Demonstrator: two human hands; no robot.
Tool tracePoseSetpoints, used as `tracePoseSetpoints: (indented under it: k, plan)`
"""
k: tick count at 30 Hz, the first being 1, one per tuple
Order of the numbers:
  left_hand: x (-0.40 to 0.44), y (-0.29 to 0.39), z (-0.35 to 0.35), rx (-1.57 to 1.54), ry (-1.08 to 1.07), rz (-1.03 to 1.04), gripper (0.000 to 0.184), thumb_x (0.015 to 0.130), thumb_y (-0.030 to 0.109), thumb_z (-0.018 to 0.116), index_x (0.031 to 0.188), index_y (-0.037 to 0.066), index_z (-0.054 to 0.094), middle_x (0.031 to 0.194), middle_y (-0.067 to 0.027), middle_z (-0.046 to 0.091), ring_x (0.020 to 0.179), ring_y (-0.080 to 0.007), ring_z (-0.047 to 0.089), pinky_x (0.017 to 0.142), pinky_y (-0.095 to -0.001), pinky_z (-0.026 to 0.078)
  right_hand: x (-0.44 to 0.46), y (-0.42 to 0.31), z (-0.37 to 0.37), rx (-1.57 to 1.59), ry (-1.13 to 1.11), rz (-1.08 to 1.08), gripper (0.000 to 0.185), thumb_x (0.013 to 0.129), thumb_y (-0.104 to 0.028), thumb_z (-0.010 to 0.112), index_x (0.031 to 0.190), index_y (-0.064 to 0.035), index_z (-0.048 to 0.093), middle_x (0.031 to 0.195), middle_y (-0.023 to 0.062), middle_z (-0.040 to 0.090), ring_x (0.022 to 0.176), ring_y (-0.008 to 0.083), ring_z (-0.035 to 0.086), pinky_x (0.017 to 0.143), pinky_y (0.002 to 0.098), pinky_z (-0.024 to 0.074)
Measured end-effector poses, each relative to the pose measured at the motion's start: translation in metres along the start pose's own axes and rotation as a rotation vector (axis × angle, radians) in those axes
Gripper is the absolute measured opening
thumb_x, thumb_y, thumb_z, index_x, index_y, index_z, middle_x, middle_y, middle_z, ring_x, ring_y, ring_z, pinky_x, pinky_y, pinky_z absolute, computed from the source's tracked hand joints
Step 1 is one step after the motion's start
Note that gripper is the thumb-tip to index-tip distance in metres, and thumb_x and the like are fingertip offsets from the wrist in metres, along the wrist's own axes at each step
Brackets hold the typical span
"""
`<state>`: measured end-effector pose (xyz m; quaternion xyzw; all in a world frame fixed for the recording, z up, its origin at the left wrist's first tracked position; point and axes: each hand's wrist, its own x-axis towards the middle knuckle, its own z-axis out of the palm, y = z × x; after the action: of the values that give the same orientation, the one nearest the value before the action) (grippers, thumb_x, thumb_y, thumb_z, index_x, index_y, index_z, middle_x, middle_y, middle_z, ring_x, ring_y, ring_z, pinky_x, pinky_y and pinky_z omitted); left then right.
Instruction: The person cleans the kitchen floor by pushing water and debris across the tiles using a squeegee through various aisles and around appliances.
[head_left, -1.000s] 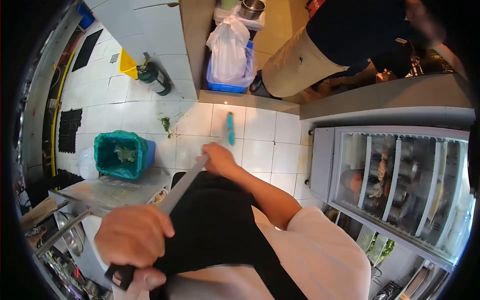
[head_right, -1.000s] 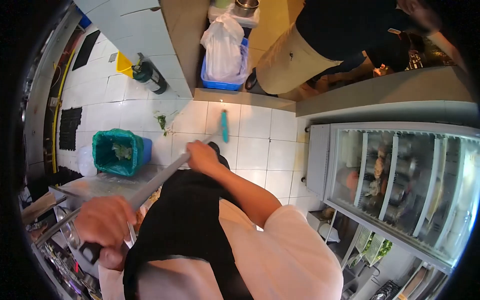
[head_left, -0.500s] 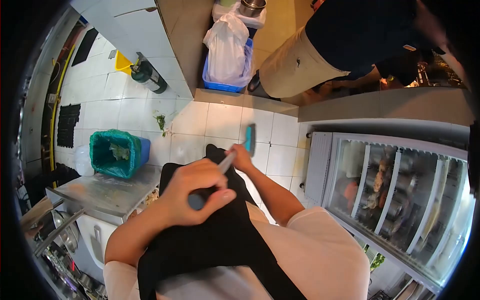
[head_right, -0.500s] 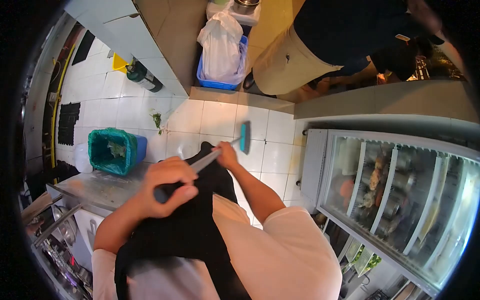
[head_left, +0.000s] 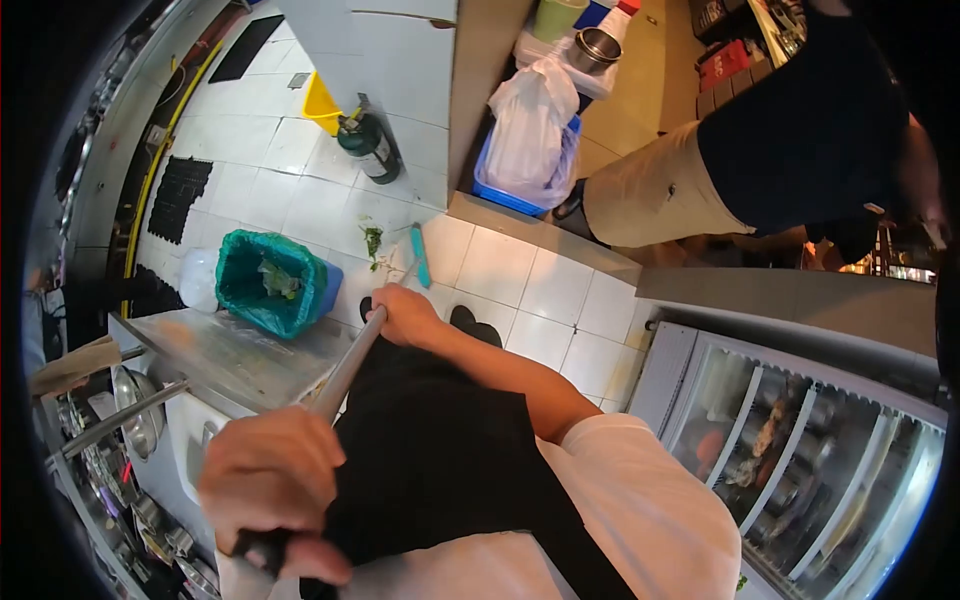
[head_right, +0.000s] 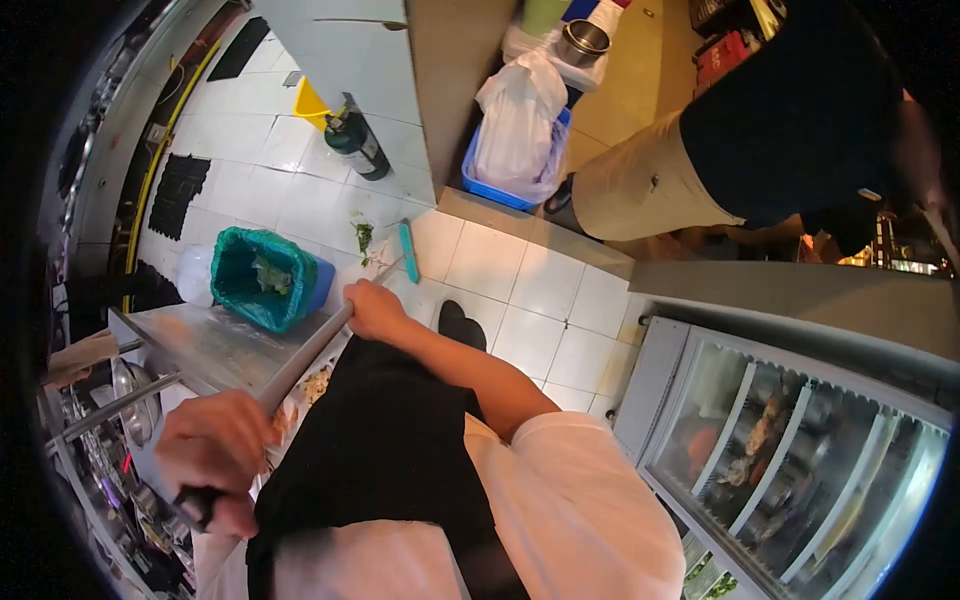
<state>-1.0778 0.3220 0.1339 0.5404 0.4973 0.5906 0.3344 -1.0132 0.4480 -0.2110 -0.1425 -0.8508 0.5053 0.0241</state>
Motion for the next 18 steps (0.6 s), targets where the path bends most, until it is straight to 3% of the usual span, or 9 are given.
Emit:
tracePoseSetpoints:
  k: [4,6,9,13,16,18]
  plan:
    - [-0.027,0.009,-0.025,0.043,0.101,-0.081,0.044,0.069,0.029,0.089,0.060,0.010,0.051,0.060,-0.0017,0.055,0.055,-0.0224,0.057,0.061,-0.0374,0.050,-0.010,-0.006,0.010,-0.061,-0.093,0.001,0.020,0.085,-0.027,0.071,0.085,-0.0098,0.060,0.092,0.0174,0.061,0.088,0.0401,0.062,0.076,0.0481,0.0497]
    - [-0.039,-0.013,-0.022,0.068,0.224,-0.179,0.040,0.072,0.024,0.085,0.060,0.009,0.050,0.059,-0.0023,0.053,0.054,-0.0224,0.055,0.061,-0.0376,0.050,-0.010,0.006,0.026,-0.099,-0.191,0.161,0.021,0.085,-0.027,0.072,0.085,-0.0099,0.059,0.094,0.0172,0.060,0.090,0.0395,0.062,0.077,0.0479,0.0495]
    - [-0.050,-0.047,-0.030,0.077,0.163,-0.128,0.037,0.075,0.020,0.081,0.060,0.009,0.049,0.057,-0.0029,0.051,0.053,-0.0224,0.053,0.061,-0.0378,0.050,0.011,0.033,0.067,-0.038,-0.156,0.079,0.021,0.085,-0.027,0.071,0.083,-0.0096,0.059,0.092,0.0171,0.061,0.089,0.0396,0.062,0.076,0.0485,0.0497]
    - [-0.056,-0.045,-0.050,0.078,0.131,-0.125,0.038,0.077,0.020,0.080,0.060,0.009,0.049,0.057,-0.0027,0.049,0.053,-0.0217,0.053,0.061,-0.0385,0.050,0.037,0.020,0.075,-0.006,-0.106,-0.011,0.017,0.083,-0.024,0.069,0.083,-0.0091,0.061,0.092,0.0171,0.062,0.088,0.0400,0.063,0.075,0.0489,0.0503]
    - [-0.058,-0.018,-0.076,-0.024,0.470,-0.080,0.045,0.083,0.032,0.080,0.059,0.012,0.048,0.055,0.0012,0.052,0.052,-0.0174,0.055,0.057,-0.0357,0.049,0.053,-0.025,0.056,-0.141,-0.198,0.066,0.012,0.081,-0.020,0.068,0.086,-0.0093,0.063,0.092,0.0172,0.062,0.088,0.0400,0.063,0.074,0.0496,0.0502]
    - [-0.063,-0.005,-0.108,-0.075,0.379,-0.087,0.048,0.085,0.038,0.078,0.058,0.013,0.048,0.052,0.0033,0.051,0.051,-0.0154,0.056,0.057,-0.0339,0.048,0.059,-0.051,0.041,-0.180,-0.236,0.110,0.014,0.078,-0.017,0.067,0.089,-0.0099,0.065,0.093,0.0180,0.063,0.089,0.0401,0.064,0.075,0.0499,0.0511]
